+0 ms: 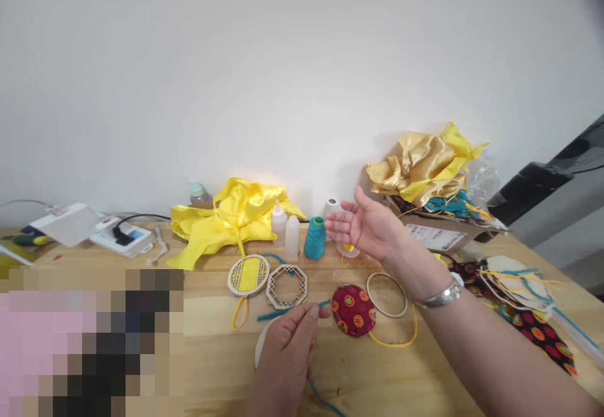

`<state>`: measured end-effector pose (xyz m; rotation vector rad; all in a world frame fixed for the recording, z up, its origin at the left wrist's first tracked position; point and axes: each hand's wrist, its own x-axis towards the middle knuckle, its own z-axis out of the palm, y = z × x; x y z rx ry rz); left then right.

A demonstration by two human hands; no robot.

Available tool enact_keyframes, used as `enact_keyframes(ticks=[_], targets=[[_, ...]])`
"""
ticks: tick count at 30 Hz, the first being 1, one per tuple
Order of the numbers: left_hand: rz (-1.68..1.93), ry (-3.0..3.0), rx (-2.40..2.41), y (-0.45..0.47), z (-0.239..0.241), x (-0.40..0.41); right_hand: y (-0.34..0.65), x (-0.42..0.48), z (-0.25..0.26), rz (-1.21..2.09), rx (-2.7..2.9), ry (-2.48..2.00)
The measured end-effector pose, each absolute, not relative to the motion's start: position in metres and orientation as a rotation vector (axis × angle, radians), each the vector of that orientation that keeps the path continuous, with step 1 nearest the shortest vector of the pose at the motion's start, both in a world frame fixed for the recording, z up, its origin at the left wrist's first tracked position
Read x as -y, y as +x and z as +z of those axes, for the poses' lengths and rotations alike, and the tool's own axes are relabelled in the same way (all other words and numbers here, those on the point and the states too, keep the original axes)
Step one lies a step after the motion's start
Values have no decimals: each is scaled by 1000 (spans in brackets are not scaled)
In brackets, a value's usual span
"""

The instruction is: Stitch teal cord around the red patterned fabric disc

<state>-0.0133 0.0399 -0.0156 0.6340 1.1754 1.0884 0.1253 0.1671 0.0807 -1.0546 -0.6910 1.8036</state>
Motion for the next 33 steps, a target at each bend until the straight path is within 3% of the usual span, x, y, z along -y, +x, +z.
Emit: enact_keyframes(ticks=[6, 10, 12, 16, 17, 18, 21, 24, 27, 33], targets=[[1072, 652, -1198, -14, -19, -40, 125, -184, 122, 1686, 842, -950], [1073, 630, -1194, -14, -19, -41, 135, -180, 148, 1413, 1151, -970], [1081, 609, -1180, -15, -20, -41, 146, -172, 149, 1110, 1469, -1118], [1088, 616, -1164, -16, -19, -41, 163, -132, 118, 70, 1939, -1445], [1088, 630, -1169, -16, -19, -41, 164, -118, 105, -33, 1965, -1484], [1088, 645, -1178, -16, -19, -41, 163, -104, 90, 42, 2017, -1520], [1087, 701, -1196, -15, -20, -41, 148, -66, 45, 909, 2071, -1550], [1116, 773, -1190, -14, -23, -38, 127, -47, 14, 1489, 1775, -1372], [1143, 850, -1149, -15, -25, -35, 112, -45, 2, 1733, 1364, -1193], [1053, 986, -1220, -16, -21, -30, 105, -50, -4, 1791, 863, -1166]])
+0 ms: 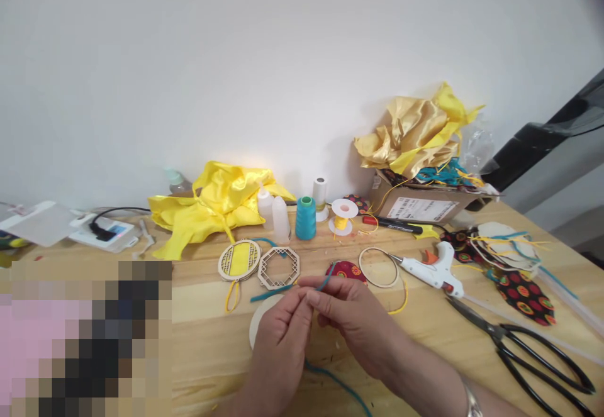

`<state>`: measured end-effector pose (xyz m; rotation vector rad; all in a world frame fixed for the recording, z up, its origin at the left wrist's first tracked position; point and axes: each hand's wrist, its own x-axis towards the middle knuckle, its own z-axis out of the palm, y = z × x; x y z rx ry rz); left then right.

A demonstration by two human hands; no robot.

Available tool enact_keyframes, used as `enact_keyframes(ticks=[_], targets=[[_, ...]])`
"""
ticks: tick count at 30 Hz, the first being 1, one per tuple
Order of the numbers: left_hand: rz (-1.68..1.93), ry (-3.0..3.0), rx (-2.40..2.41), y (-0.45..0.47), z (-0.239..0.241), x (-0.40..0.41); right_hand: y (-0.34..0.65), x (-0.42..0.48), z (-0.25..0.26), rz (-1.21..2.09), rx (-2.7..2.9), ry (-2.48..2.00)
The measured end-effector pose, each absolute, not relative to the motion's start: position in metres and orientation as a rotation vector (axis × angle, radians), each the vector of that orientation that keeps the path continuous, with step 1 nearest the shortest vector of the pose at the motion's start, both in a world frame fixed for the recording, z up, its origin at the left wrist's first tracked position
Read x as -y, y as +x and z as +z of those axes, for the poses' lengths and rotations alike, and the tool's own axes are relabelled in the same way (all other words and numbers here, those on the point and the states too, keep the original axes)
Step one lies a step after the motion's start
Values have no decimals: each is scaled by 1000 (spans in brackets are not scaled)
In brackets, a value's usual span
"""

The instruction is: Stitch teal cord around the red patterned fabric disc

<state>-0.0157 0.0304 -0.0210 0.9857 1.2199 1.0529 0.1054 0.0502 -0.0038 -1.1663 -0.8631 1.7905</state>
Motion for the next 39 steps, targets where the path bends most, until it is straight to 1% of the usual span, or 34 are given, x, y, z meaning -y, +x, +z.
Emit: enact_keyframes(ticks=[5, 11, 20, 21, 23, 25, 26, 28, 30, 34, 39], targets=[[1028, 987, -1224, -12, -18, -29, 110, -55, -3, 1762, 785, -1114], [1023, 870, -1165, -13, -25, -27, 121, -63, -1, 1618, 987, -1116], [974, 721, -1165, -12, -23, -32, 132, -72, 0, 1549, 1051, -1286], [979, 700, -1165, -12, -23, -32, 135, -73, 2, 1516, 1041, -1302], [1000, 666, -1165, -12, -22, -33, 140, -75, 7, 1348, 1031, -1365], [1028, 645, -1162, -12, -21, -34, 146, -72, 11, 1173, 1122, -1436], [1038, 639, -1158, -12, -21, -34, 148, -69, 12, 1144, 1210, -1464], [1052, 637, -1155, -11, -20, -35, 148, -60, 11, 1238, 1376, -1490], [1055, 659, -1167, -11, -21, -34, 143, -52, 7, 1443, 1404, -1448], [1006, 777, -1199, -12, -22, -32, 126, -44, -5, 1772, 1094, -1211], [975, 825, -1235, -12, -21, -31, 118, -45, -10, 1873, 743, -1073]])
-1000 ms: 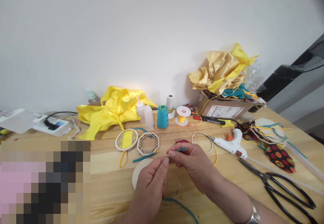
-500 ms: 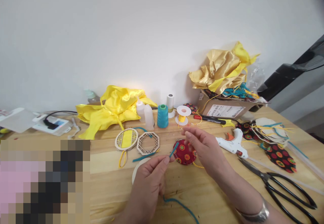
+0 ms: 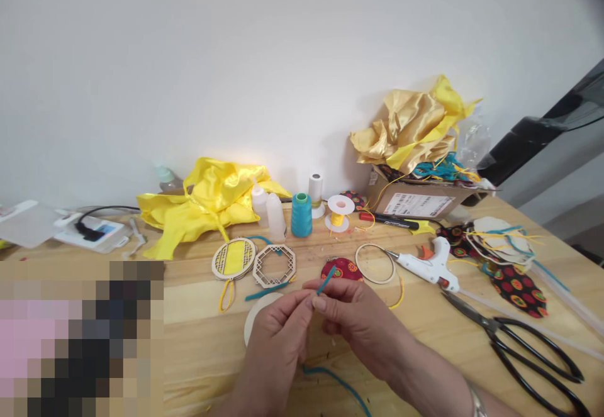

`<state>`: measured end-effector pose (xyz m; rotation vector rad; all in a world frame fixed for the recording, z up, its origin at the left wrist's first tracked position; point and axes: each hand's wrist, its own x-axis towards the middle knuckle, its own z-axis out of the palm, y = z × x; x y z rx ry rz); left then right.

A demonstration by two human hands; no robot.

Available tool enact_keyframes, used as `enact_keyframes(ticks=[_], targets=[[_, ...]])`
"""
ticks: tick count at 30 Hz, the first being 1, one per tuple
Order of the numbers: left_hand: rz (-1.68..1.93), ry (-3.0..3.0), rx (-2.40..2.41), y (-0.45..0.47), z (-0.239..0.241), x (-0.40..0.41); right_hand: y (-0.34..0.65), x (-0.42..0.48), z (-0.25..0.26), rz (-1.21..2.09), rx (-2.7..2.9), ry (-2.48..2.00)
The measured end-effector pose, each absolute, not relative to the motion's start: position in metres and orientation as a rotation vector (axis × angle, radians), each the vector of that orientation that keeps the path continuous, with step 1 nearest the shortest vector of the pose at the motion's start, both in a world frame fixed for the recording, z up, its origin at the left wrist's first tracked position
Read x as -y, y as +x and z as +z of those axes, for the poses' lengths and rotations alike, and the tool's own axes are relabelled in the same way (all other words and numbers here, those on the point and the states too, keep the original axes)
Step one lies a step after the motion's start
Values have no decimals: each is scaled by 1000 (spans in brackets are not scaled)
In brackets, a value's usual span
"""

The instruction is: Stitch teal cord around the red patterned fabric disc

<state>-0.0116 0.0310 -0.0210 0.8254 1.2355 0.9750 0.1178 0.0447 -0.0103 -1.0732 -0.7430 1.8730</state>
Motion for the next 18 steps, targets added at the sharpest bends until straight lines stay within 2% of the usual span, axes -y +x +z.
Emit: enact_keyframes(ticks=[7, 18], targets=[[928, 848, -1197, -11, -22, -29, 121, -47, -7, 1819, 672, -1080], [931, 705, -1162, -10, -23, -27, 135, -55, -6, 1533, 960, -1277]])
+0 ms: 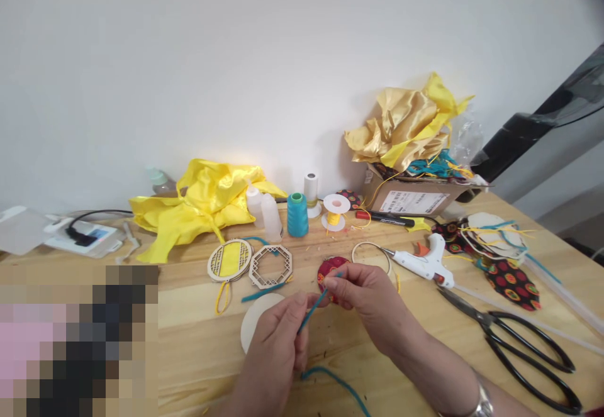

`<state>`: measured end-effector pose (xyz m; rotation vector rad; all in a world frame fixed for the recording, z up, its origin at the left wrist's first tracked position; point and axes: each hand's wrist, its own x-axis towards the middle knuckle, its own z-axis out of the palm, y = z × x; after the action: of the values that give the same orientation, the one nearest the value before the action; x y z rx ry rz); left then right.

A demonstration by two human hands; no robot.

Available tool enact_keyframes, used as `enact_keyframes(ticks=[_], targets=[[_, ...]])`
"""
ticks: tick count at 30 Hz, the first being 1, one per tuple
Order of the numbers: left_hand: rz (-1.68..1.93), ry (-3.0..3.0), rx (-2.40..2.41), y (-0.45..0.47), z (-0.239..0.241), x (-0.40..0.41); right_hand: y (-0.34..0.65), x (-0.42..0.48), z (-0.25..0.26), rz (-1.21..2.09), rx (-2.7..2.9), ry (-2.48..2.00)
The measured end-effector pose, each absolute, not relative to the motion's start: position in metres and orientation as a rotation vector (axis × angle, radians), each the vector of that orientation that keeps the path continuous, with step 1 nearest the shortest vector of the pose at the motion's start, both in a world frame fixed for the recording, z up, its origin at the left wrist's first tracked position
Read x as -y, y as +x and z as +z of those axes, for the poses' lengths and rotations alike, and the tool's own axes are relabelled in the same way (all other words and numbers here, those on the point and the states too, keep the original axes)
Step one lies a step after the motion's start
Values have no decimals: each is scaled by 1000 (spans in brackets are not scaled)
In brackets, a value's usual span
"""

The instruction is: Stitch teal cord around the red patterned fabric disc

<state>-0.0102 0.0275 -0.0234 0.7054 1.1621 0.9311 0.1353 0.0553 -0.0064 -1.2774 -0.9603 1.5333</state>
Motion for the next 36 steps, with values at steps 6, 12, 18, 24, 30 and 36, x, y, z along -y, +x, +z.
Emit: enact_keyframes(ticks=[6, 12, 18, 24, 30, 36], targets=[[900, 776, -1164, -11, -27, -28, 140, -63, -2, 1495, 962, -1321], [994, 659, -1211, -12, -23, -34, 142, -63, -2, 1417, 1048, -1353], [1060, 654, -1186, -12, -19, -35, 140, -59, -4, 1408, 1165, -1394], [929, 700, -1094, -14, -21, -31, 134, -54, -2, 1297, 1345, -1337], [843, 754, -1035, -14, -20, -31, 134, -54, -10, 1241, 1348, -1294], [751, 1030, -1170, -15, -19, -31, 136, -53, -8, 1280, 1343, -1298]])
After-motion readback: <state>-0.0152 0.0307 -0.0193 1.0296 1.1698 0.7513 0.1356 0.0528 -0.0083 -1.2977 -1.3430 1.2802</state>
